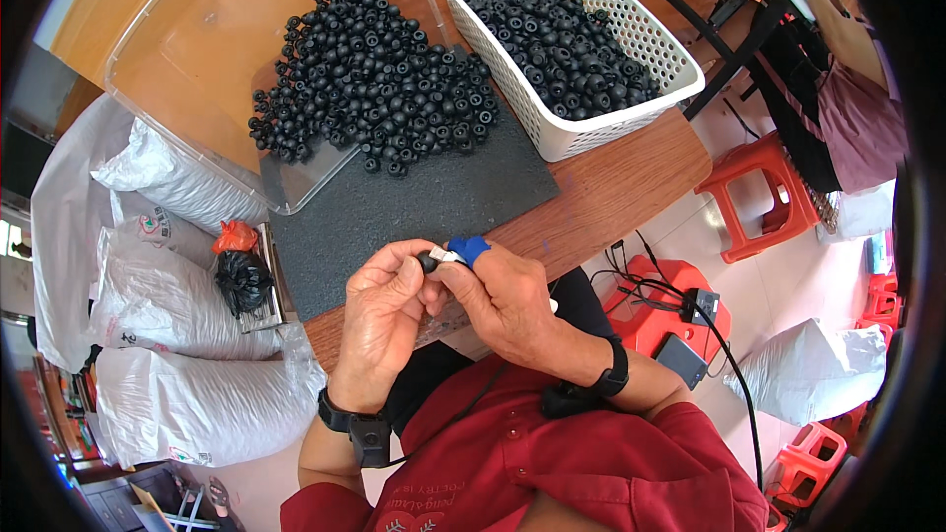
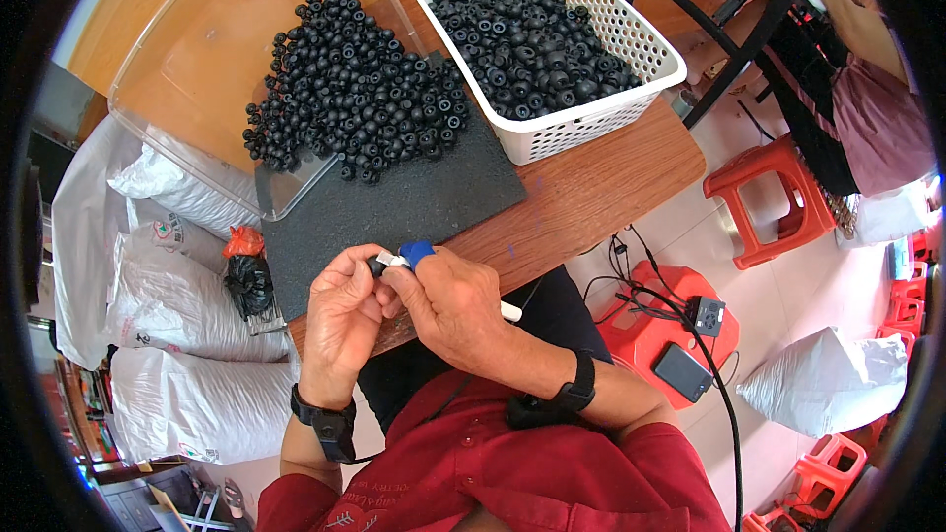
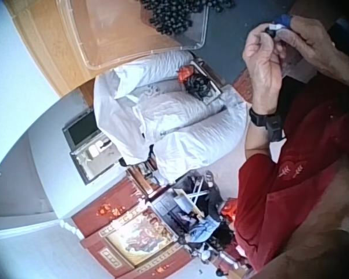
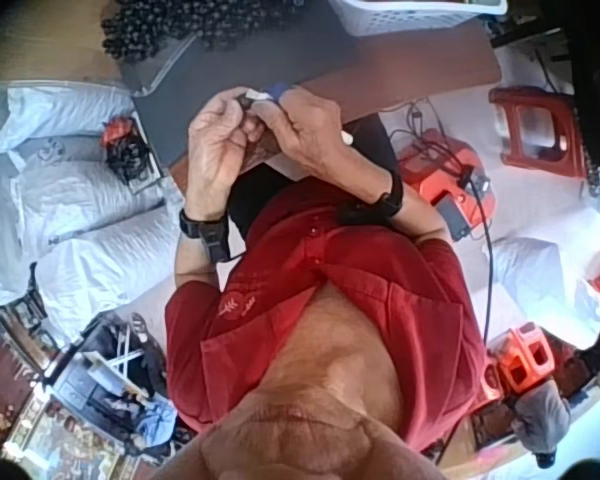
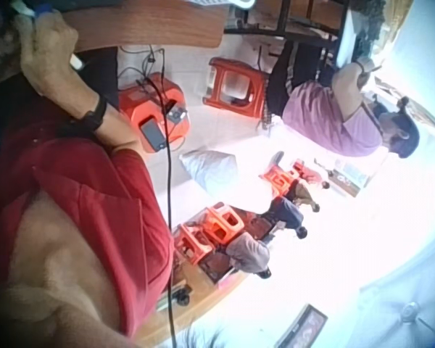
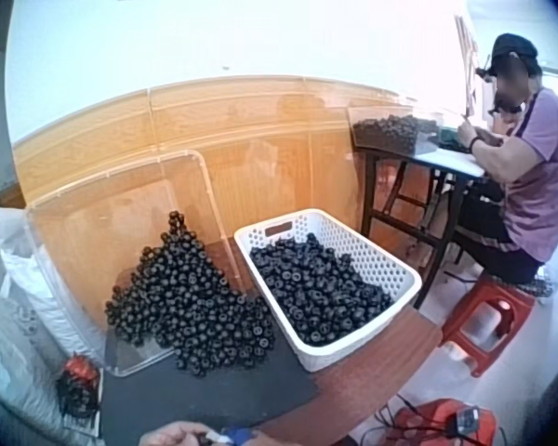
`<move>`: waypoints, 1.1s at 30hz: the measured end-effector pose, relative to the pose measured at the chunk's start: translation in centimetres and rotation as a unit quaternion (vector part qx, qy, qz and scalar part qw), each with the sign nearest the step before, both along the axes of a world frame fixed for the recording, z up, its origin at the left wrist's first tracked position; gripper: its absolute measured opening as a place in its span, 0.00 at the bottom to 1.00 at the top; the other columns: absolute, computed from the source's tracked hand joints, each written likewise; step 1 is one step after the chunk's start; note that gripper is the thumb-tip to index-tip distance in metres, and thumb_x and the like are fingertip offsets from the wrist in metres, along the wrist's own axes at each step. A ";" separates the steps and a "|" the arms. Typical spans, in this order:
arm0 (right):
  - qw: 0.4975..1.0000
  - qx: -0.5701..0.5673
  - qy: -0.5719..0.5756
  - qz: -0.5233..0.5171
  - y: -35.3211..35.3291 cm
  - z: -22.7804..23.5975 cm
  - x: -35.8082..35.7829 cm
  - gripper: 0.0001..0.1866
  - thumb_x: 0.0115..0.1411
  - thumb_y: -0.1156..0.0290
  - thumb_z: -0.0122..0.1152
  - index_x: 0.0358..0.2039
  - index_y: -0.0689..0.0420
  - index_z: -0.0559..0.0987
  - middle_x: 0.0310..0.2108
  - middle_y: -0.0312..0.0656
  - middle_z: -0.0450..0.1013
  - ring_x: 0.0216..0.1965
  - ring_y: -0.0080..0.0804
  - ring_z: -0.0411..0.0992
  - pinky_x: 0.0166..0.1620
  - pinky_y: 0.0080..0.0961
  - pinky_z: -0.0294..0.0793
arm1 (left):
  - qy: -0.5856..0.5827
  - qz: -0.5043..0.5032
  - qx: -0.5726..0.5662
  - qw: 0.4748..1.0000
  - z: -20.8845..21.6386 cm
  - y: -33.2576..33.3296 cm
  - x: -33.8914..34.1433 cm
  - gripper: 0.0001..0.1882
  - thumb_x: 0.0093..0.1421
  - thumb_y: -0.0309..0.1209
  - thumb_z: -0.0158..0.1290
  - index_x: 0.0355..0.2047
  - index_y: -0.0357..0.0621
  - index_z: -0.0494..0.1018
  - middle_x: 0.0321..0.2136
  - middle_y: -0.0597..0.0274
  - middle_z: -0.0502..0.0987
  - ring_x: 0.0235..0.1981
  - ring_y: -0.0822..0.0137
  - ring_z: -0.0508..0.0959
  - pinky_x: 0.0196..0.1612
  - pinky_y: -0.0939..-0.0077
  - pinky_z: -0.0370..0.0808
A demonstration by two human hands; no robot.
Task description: Manually assemble small plastic components at a workbench.
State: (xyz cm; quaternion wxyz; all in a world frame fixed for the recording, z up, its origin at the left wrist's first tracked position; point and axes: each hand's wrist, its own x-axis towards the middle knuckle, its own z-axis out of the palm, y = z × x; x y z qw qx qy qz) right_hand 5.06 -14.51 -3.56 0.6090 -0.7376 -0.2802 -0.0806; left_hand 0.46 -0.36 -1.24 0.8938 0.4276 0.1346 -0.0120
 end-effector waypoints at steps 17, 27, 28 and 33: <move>0.979 -0.060 -0.188 -0.053 0.0 0.4 0.2 0.12 0.54 0.70 0.64 0.23 0.61 0.71 0.18 0.43 0.65 0.15 0.37 0.67 0.16 0.31 0.64 | 0.000 0.019 -0.039 0.999 0.1 -0.9 -0.8 0.13 0.62 0.31 0.52 0.44 0.34 0.71 0.32 0.60 0.76 0.28 0.72 0.73 0.33 0.80 0.70; 0.980 -0.049 -0.193 -0.015 -0.2 0.4 -0.1 0.10 0.53 0.73 0.64 0.30 0.66 0.74 0.18 0.44 0.66 0.16 0.37 0.68 0.18 0.29 0.66 | 0.023 0.037 -0.055 0.998 0.6 -1.5 -0.5 0.13 0.63 0.32 0.50 0.42 0.34 0.71 0.33 0.60 0.75 0.30 0.71 0.72 0.35 0.77 0.70; 0.994 0.006 -0.113 -0.008 -0.2 0.2 -0.1 0.09 0.55 0.73 0.63 0.30 0.65 0.75 0.19 0.44 0.67 0.17 0.38 0.68 0.18 0.30 0.66 | 0.012 0.016 -0.061 0.998 0.4 -1.3 -0.4 0.13 0.63 0.32 0.50 0.42 0.34 0.71 0.32 0.60 0.74 0.29 0.71 0.72 0.34 0.76 0.69; 0.996 0.081 0.026 -0.003 -0.9 0.2 0.4 0.06 0.58 0.74 0.60 0.30 0.64 0.75 0.20 0.45 0.69 0.18 0.41 0.70 0.20 0.31 0.66 | -0.028 -0.014 -0.088 0.996 -0.1 -0.8 0.3 0.13 0.63 0.32 0.51 0.41 0.32 0.71 0.30 0.59 0.73 0.27 0.71 0.70 0.32 0.75 0.67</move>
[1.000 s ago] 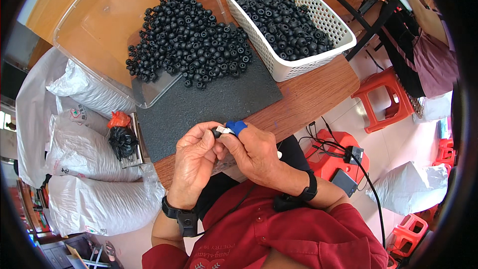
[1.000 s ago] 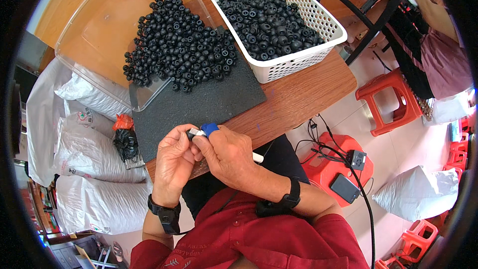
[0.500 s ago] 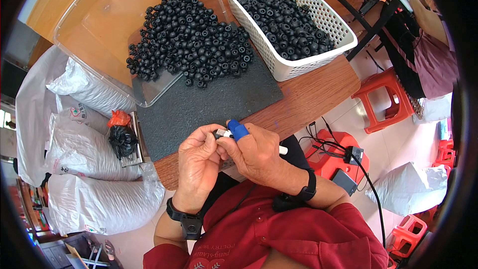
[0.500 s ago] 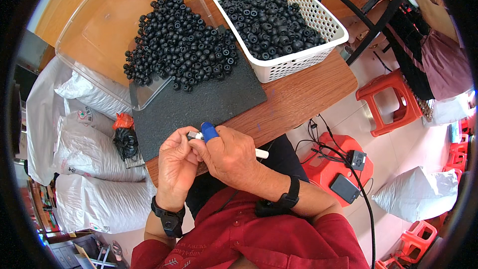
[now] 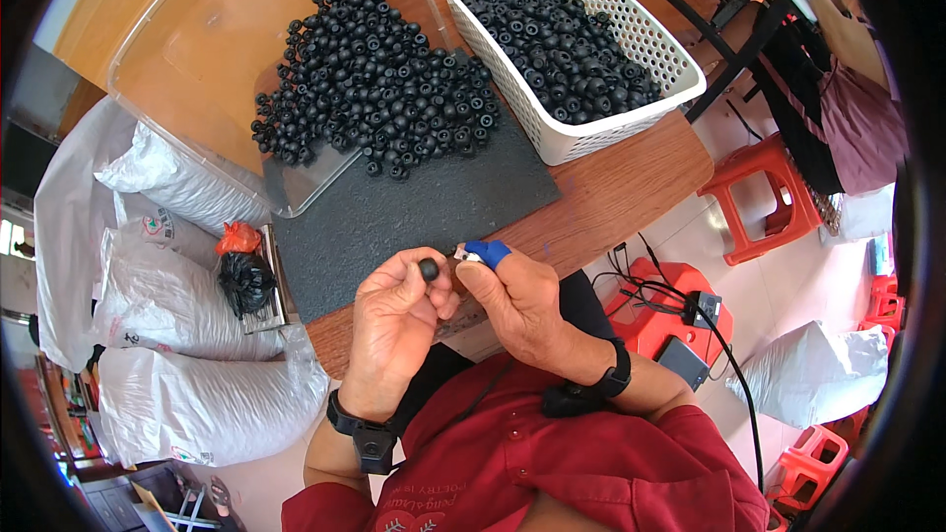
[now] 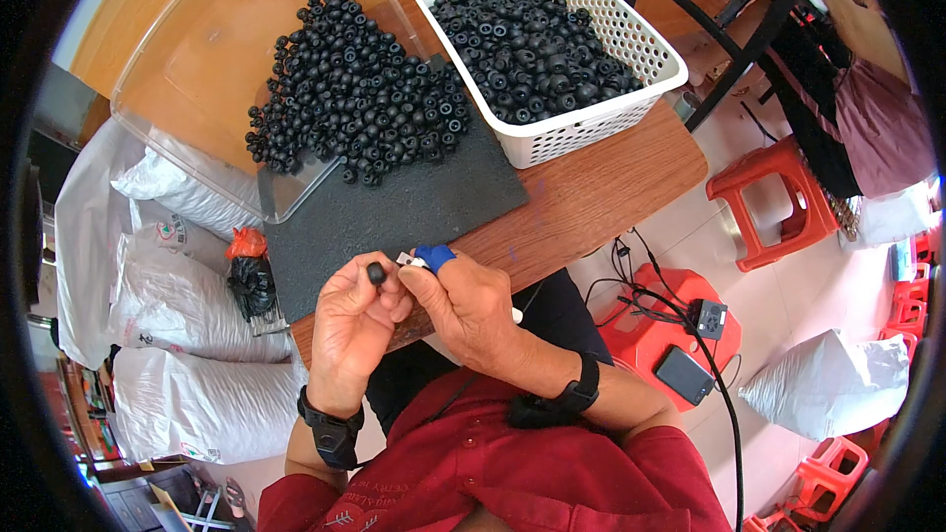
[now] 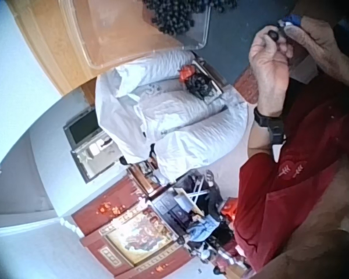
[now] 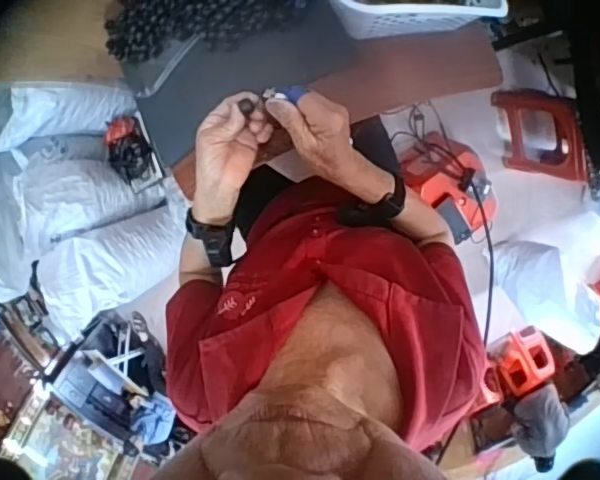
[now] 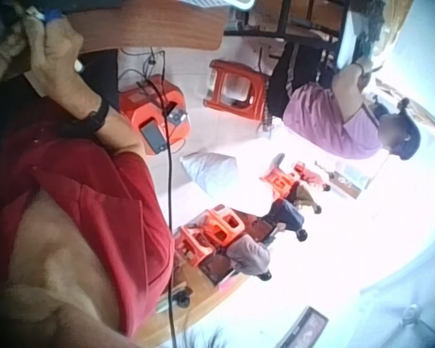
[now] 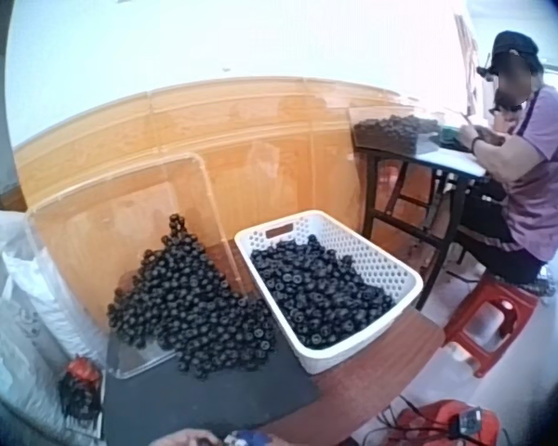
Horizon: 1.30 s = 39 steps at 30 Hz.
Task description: Manually assemble small plastic components at a workbench.
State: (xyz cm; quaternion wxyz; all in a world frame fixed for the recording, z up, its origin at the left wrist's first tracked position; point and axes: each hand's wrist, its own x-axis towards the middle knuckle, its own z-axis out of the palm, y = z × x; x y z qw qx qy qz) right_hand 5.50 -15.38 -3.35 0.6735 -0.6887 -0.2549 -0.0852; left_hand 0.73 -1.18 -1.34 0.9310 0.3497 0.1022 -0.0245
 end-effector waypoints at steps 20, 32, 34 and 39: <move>0.991 -0.052 0.124 -0.011 -1.0 0.2 0.1 0.14 0.63 0.67 0.57 0.24 0.63 0.72 0.16 0.48 0.64 0.17 0.37 0.63 0.22 0.32 0.63 | -0.267 0.033 0.664 0.698 10.3 0.1 20.8 0.24 0.56 0.27 0.54 0.53 0.29 0.67 0.41 0.51 0.76 0.34 0.70 0.77 0.32 0.80 0.73; 0.992 -0.089 0.093 0.005 -0.6 -0.5 0.2 0.14 0.62 0.68 0.56 0.22 0.63 0.69 0.16 0.48 0.63 0.17 0.42 0.63 0.22 0.34 0.62 | -0.046 0.088 0.738 0.667 1.6 11.2 10.0 0.06 0.53 0.21 0.55 0.32 0.36 0.77 0.26 0.68 0.78 0.27 0.77 0.74 0.33 0.82 0.71; 0.991 -0.092 0.099 0.009 -0.5 -0.6 0.0 0.14 0.62 0.68 0.56 0.23 0.63 0.70 0.17 0.48 0.64 0.17 0.42 0.64 0.22 0.34 0.62 | -0.134 0.094 0.790 0.591 0.1 10.4 9.2 0.09 0.50 0.21 0.57 0.34 0.38 0.77 0.27 0.64 0.76 0.30 0.71 0.76 0.34 0.77 0.71; 0.990 -0.101 0.095 0.018 -0.5 0.2 -0.1 0.13 0.62 0.69 0.56 0.23 0.63 0.70 0.17 0.48 0.64 0.17 0.42 0.64 0.22 0.33 0.62 | -0.144 0.092 0.838 0.518 -1.7 9.3 9.1 0.13 0.45 0.24 0.62 0.33 0.41 0.75 0.27 0.58 0.73 0.34 0.56 0.74 0.37 0.64 0.71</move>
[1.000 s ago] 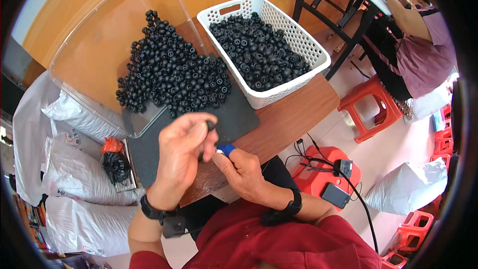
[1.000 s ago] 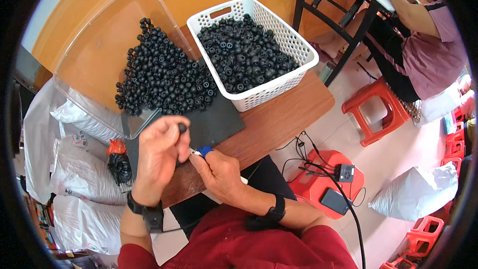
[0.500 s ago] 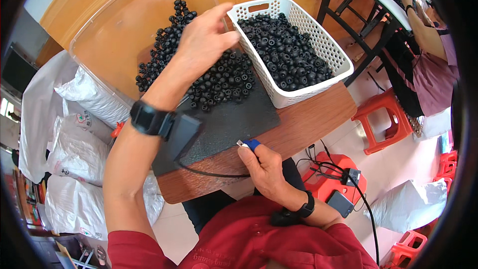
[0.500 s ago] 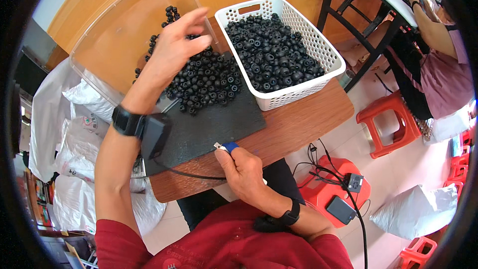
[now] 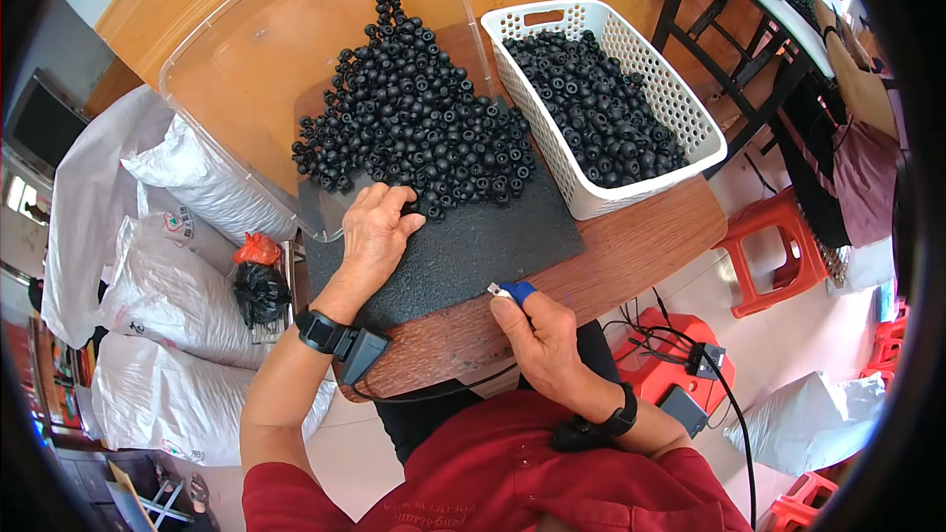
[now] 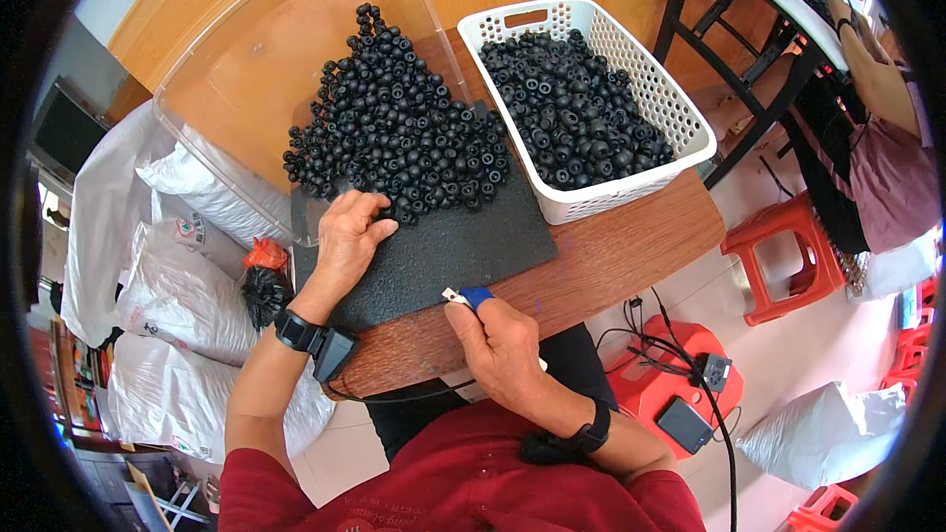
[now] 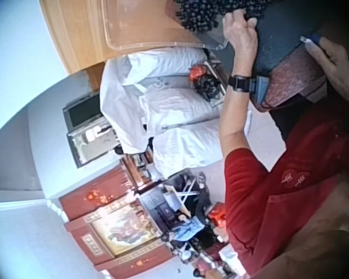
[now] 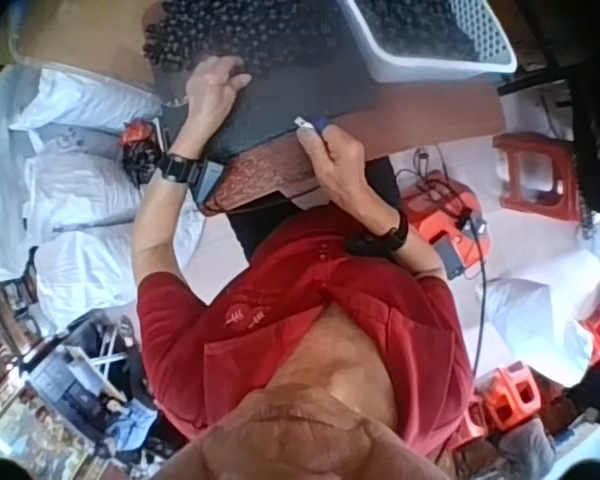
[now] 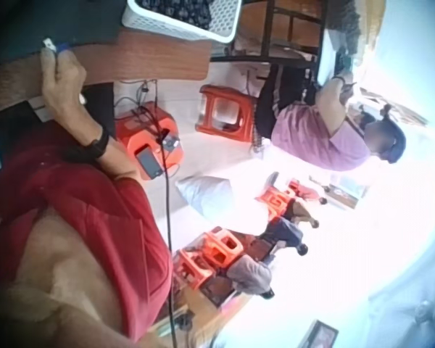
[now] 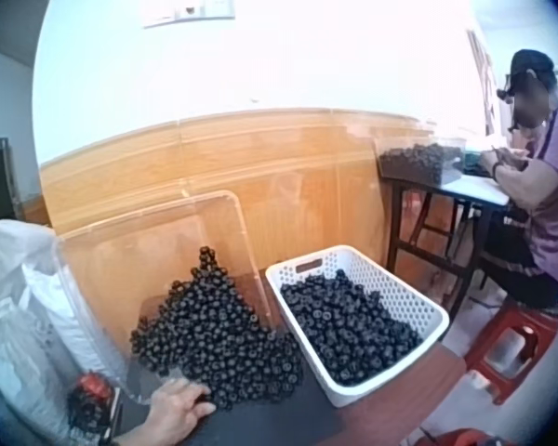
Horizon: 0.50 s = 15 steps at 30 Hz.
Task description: Manually assemble small plastic components at a workbench.
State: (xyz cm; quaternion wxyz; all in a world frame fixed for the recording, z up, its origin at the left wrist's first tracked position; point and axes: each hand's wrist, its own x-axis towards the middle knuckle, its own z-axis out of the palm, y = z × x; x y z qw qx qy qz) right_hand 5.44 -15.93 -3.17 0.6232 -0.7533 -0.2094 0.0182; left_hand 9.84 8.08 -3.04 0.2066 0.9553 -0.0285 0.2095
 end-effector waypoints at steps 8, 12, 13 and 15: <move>1.000 0.010 -0.021 -0.002 0.2 0.0 -0.1 0.13 0.62 0.70 0.56 0.23 0.63 0.70 0.17 0.47 0.63 0.16 0.38 0.62 0.22 0.32 0.61 | -0.010 -0.001 0.015 1.000 0.0 0.5 0.7 0.10 0.47 0.22 0.60 0.30 0.37 0.72 0.26 0.57 0.74 0.29 0.60 0.75 0.33 0.69 0.72; 1.000 0.015 -0.018 -0.011 0.0 0.1 -0.1 0.13 0.62 0.71 0.57 0.23 0.63 0.70 0.17 0.47 0.63 0.16 0.39 0.63 0.21 0.32 0.61 | 0.084 0.008 -0.235 0.968 0.8 0.5 -1.5 0.09 0.53 0.21 0.56 0.37 0.37 0.75 0.28 0.62 0.77 0.29 0.70 0.76 0.32 0.77 0.72; 1.000 0.008 -0.025 -0.011 0.0 0.1 0.0 0.13 0.62 0.71 0.57 0.23 0.63 0.70 0.17 0.48 0.64 0.16 0.40 0.63 0.21 0.32 0.61 | 0.086 0.005 -0.235 0.968 1.4 0.1 -2.2 0.09 0.53 0.21 0.56 0.37 0.37 0.75 0.28 0.62 0.77 0.29 0.70 0.76 0.32 0.77 0.72; 1.000 0.003 -0.028 -0.011 0.0 -0.1 0.0 0.13 0.62 0.71 0.57 0.23 0.63 0.70 0.17 0.48 0.64 0.16 0.40 0.63 0.21 0.32 0.61 | 0.153 -0.012 -0.524 0.838 2.7 -0.9 -3.7 0.11 0.58 0.22 0.54 0.41 0.34 0.75 0.30 0.62 0.77 0.29 0.74 0.76 0.31 0.81 0.72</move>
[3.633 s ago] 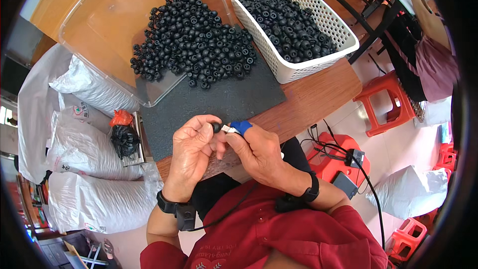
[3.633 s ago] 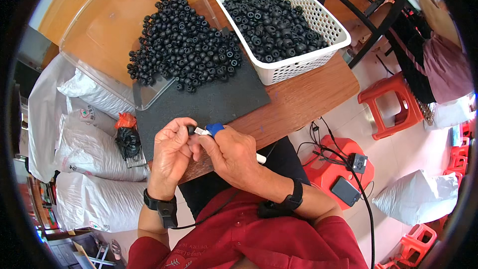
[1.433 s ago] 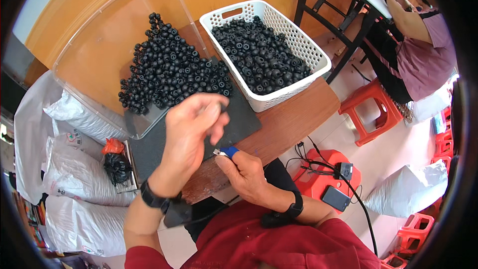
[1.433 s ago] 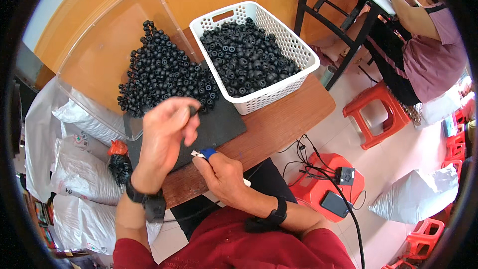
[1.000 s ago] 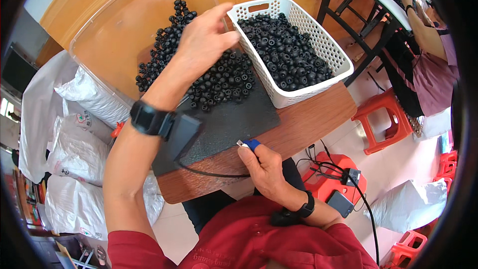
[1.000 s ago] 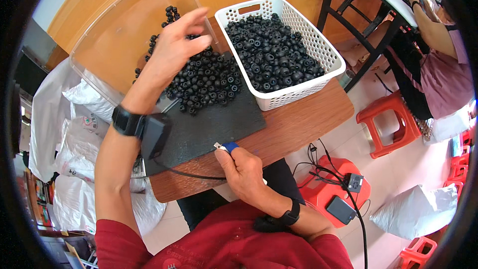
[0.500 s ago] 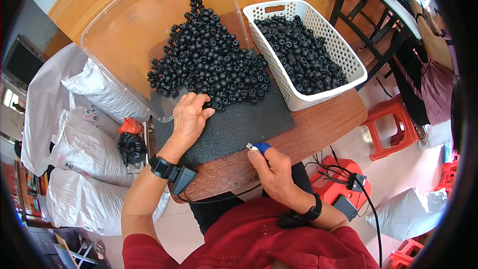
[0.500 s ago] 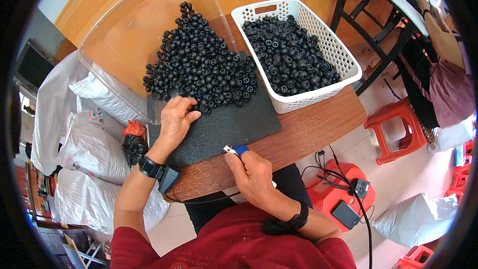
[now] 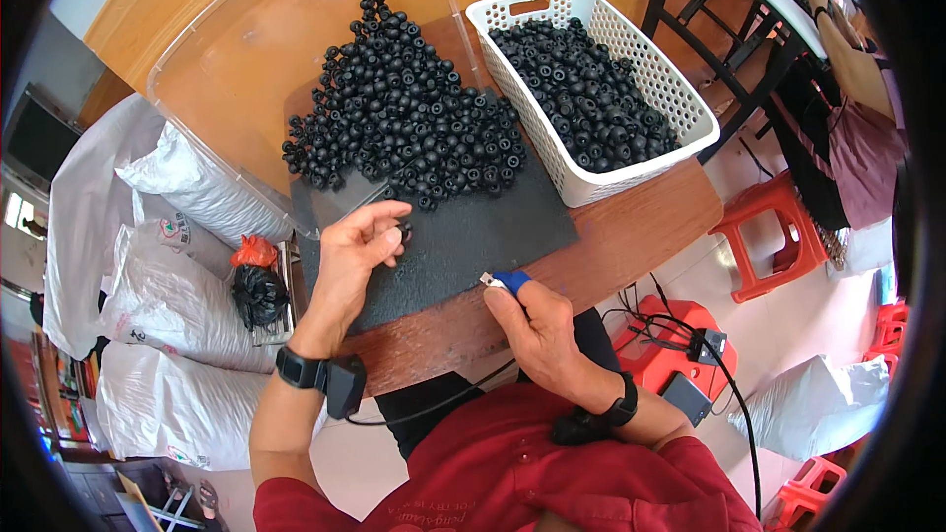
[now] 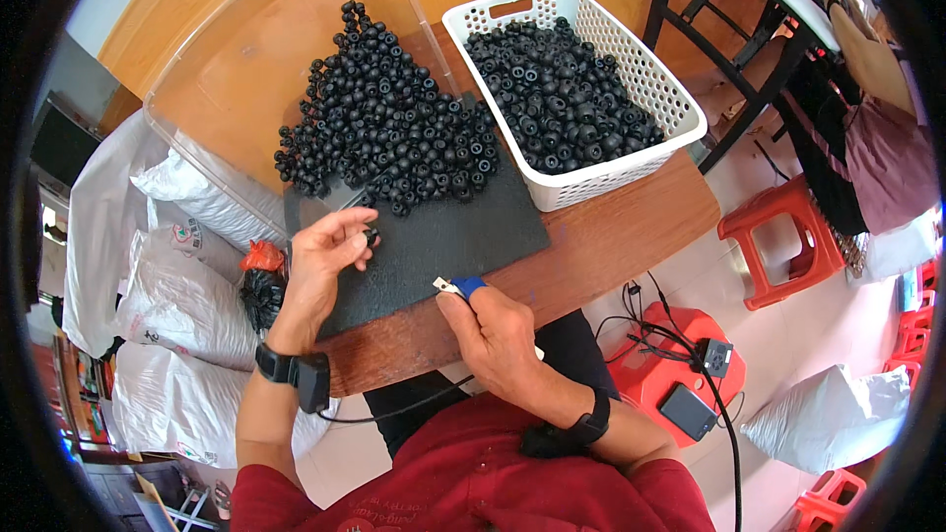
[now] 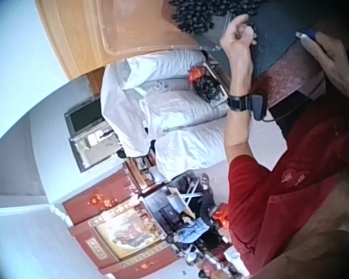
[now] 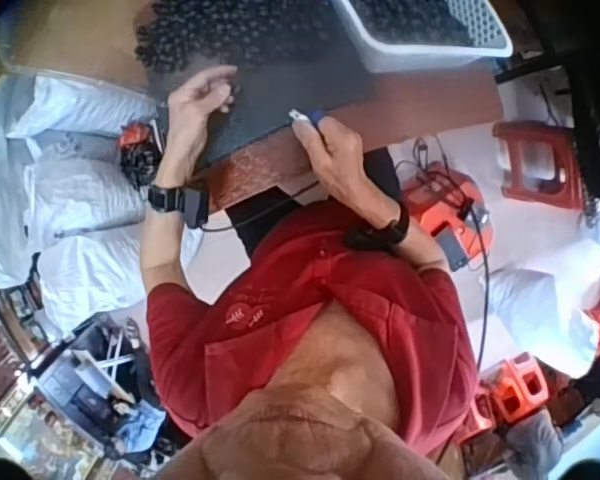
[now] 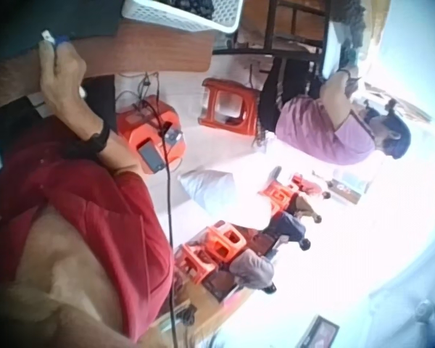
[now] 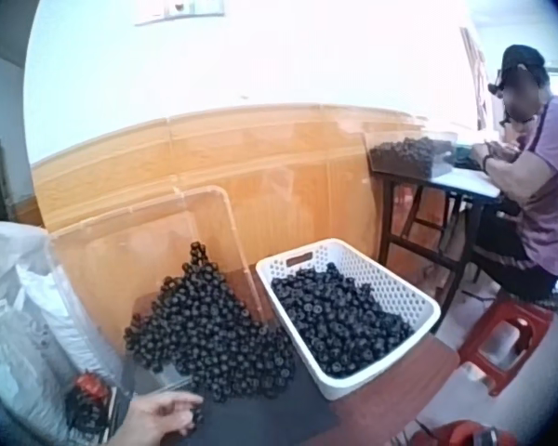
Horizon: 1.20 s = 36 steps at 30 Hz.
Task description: Manually assemble small plastic components at a workbench.
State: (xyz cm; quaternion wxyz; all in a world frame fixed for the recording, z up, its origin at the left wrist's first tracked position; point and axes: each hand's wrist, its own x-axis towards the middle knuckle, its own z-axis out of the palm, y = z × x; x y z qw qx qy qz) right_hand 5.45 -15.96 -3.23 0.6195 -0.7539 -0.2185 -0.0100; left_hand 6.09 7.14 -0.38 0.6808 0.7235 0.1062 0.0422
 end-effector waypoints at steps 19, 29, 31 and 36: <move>0.998 0.055 -0.021 -0.015 1.3 -0.3 -0.5 0.08 0.56 0.72 0.63 0.26 0.61 0.74 0.18 0.45 0.69 0.18 0.40 0.70 0.20 0.32 0.66 | 0.027 -0.055 -0.279 0.958 -0.3 -7.0 -5.6 0.15 0.59 0.23 0.54 0.46 0.29 0.72 0.33 0.54 0.79 0.28 0.69 0.79 0.31 0.79 0.76; 0.999 0.038 -0.025 -0.005 0.5 0.6 0.0 0.10 0.63 0.69 0.55 0.26 0.61 0.73 0.18 0.47 0.67 0.18 0.42 0.69 0.21 0.33 0.66 | 0.035 -0.050 -0.324 0.944 0.6 -7.1 -5.7 0.13 0.61 0.25 0.52 0.44 0.31 0.70 0.31 0.50 0.79 0.29 0.66 0.79 0.32 0.76 0.75; 0.999 0.033 -0.038 -0.003 0.5 0.5 0.0 0.10 0.63 0.70 0.55 0.26 0.61 0.73 0.18 0.47 0.67 0.18 0.42 0.69 0.21 0.34 0.65 | 0.029 -0.053 -0.326 0.943 0.3 -6.5 -5.9 0.13 0.61 0.26 0.52 0.44 0.31 0.71 0.31 0.50 0.78 0.29 0.66 0.79 0.33 0.75 0.75; 0.997 0.037 -0.069 -0.001 1.1 0.2 -0.4 0.10 0.61 0.72 0.57 0.24 0.61 0.72 0.18 0.46 0.67 0.17 0.42 0.68 0.20 0.34 0.65 | -0.001 -0.031 -0.319 0.947 0.0 -6.3 -6.0 0.13 0.62 0.28 0.52 0.43 0.31 0.71 0.31 0.50 0.78 0.30 0.66 0.79 0.34 0.74 0.75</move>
